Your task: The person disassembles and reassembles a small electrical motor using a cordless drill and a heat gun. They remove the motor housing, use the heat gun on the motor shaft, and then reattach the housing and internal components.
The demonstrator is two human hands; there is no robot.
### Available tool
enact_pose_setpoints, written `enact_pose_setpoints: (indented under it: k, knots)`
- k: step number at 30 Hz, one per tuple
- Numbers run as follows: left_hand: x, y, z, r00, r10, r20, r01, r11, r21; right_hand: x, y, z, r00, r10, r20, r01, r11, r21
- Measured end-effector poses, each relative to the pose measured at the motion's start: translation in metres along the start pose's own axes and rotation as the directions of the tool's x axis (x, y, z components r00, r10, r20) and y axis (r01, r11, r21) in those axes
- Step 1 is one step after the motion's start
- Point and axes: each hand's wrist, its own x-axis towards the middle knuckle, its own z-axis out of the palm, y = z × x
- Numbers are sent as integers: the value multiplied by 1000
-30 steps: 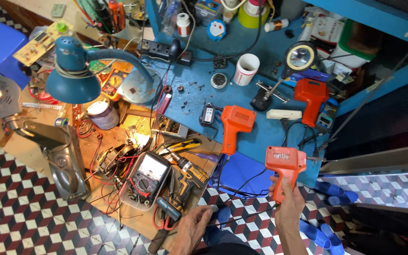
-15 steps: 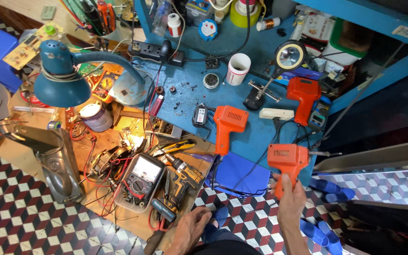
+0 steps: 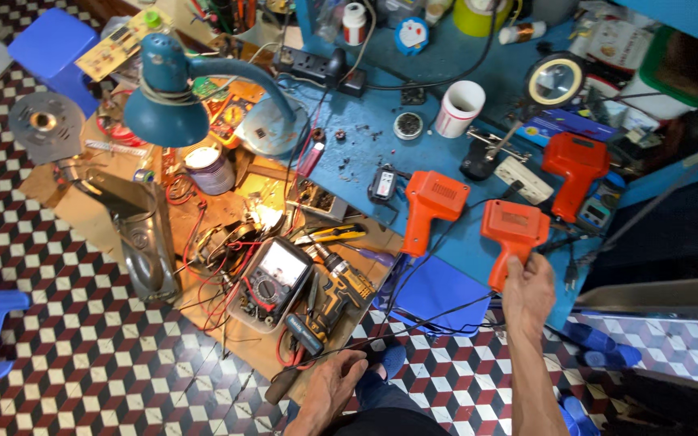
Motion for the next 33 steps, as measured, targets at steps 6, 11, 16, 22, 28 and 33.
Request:
enact_pose_setpoints:
  k: [6, 11, 16, 22, 28, 33]
  knots:
    - [-4, -30, -24, 961, -208, -182, 121, 910, -397, -59, -61, -5, 982, -186, -21, 186, 983, 1]
    - [12, -47, -93, 932, -304, -197, -3, 537, -844, -125, -163, 46, 849, -372, 375, 267, 915, 303]
    - [33, -31, -134, 949, -311, 55, 122, 202, -972, -223, -235, 85, 626, -649, 432, 391, 741, 546]
    - [8, -44, -180, 947, 284, 149, 236, -303, -923, -313, -242, 192, 702, -263, 662, 62, 948, 311]
    - [-75, -143, -353, 979, -50, 199, 201, 447, -872, -375, -228, 248, 786, -32, 618, 89, 994, -61]
    - [-73, -185, -447, 940, -264, -218, -2, 633, -775, -424, -248, 252, 643, -241, 727, 496, 855, -155]
